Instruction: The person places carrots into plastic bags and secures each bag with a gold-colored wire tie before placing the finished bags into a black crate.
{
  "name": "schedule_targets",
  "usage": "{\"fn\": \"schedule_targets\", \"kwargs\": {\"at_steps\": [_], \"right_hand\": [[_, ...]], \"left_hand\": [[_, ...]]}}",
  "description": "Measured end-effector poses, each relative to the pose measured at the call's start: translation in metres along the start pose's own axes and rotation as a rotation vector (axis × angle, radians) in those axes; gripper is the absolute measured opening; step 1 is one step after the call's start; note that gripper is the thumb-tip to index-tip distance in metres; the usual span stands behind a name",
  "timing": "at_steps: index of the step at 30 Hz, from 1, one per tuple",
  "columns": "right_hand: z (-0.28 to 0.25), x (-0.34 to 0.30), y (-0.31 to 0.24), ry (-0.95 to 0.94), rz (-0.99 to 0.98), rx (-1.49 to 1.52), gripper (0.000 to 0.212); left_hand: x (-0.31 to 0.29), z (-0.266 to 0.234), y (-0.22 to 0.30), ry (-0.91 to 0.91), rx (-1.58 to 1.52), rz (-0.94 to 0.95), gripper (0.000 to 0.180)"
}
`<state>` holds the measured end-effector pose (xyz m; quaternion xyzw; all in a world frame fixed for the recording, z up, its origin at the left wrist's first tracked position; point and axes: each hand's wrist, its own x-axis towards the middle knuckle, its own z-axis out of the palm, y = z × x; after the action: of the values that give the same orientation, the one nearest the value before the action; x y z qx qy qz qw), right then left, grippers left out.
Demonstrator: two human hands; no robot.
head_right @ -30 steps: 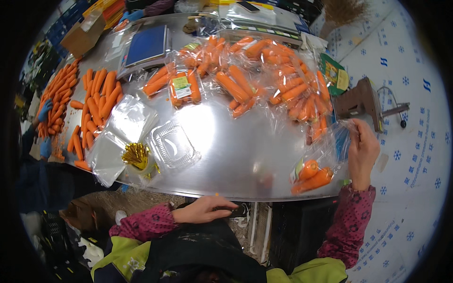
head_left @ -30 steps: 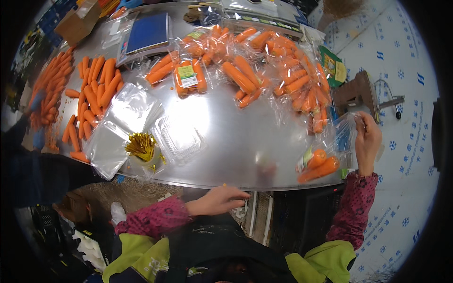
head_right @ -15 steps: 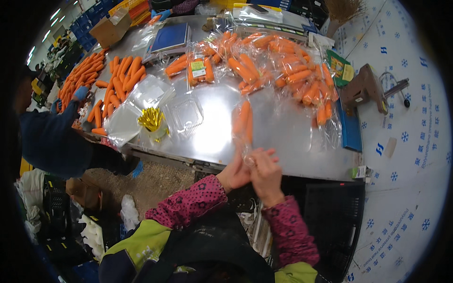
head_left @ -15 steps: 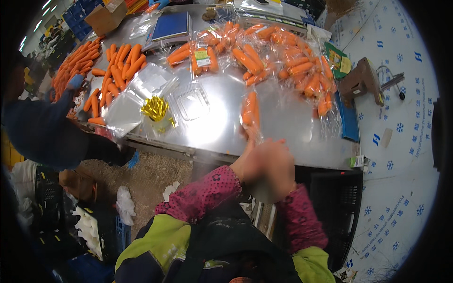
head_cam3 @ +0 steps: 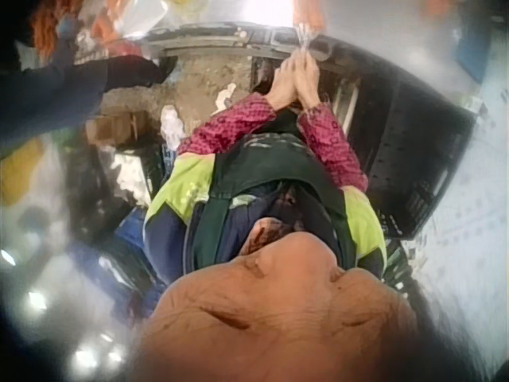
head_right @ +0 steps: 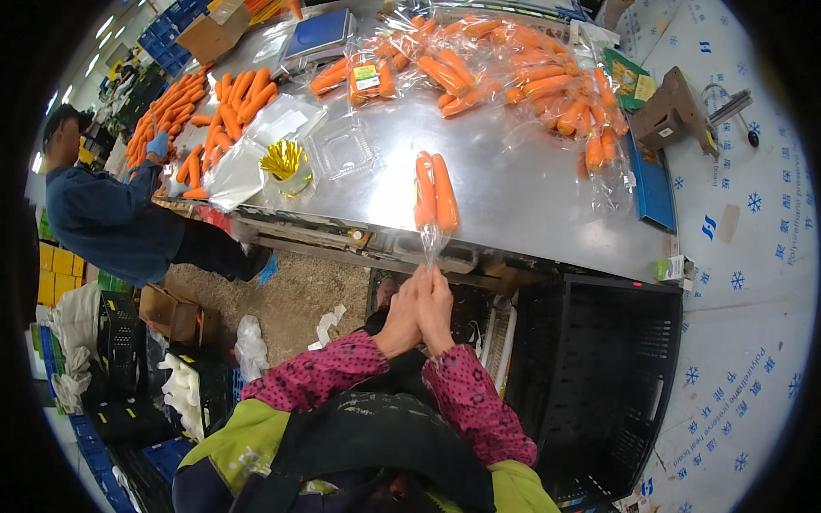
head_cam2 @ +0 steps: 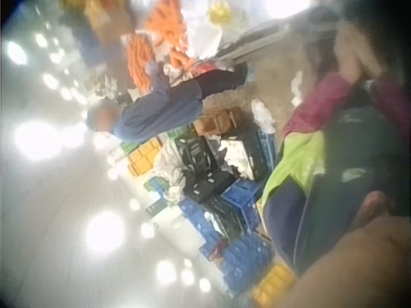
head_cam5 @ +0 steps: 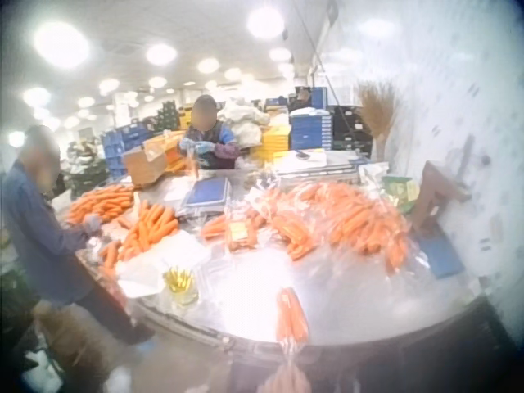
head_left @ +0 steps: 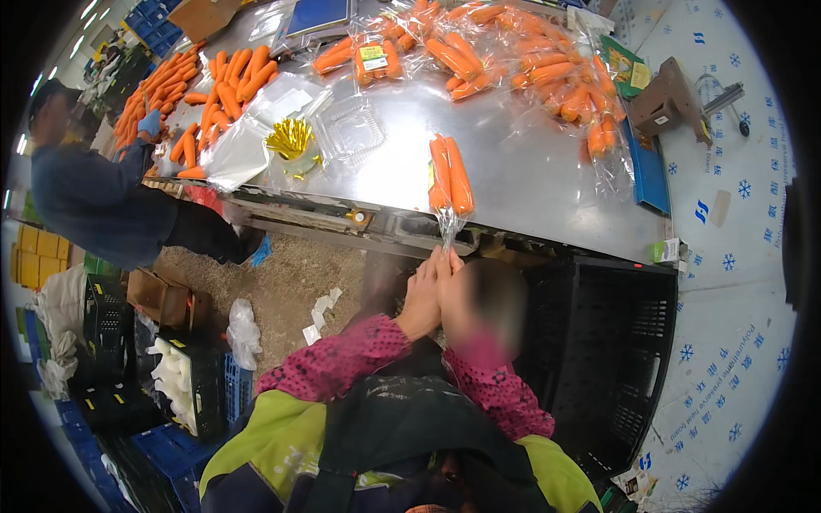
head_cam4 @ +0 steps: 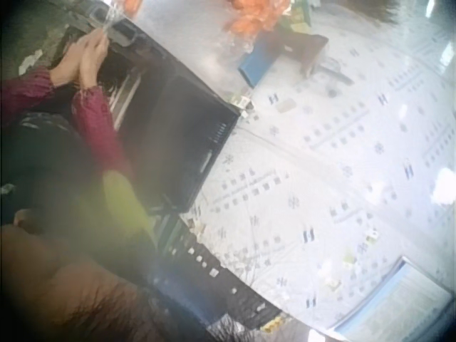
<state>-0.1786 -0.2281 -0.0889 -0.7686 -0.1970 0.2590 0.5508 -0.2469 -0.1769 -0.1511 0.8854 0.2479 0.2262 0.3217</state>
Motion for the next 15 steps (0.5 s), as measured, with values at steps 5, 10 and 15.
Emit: {"fn": "schedule_targets", "kwargs": {"at_steps": [5, 10, 15], "right_hand": [[-0.003, 0.023, 0.037, -0.029, 0.336, 0.709, 0.024], [-0.009, 0.000, 0.048, 0.057, 0.321, 0.623, 0.022], [-0.035, -0.001, 0.005, 0.263, -0.013, 0.187, 0.036]], "left_hand": [[0.046, -0.054, -0.023, -0.111, -0.949, -0.512, 0.030], [0.081, -0.021, -0.005, -0.422, -1.131, -0.764, 0.031], [0.056, -0.015, -0.032, -0.082, -0.454, -0.393, 0.025]]}}
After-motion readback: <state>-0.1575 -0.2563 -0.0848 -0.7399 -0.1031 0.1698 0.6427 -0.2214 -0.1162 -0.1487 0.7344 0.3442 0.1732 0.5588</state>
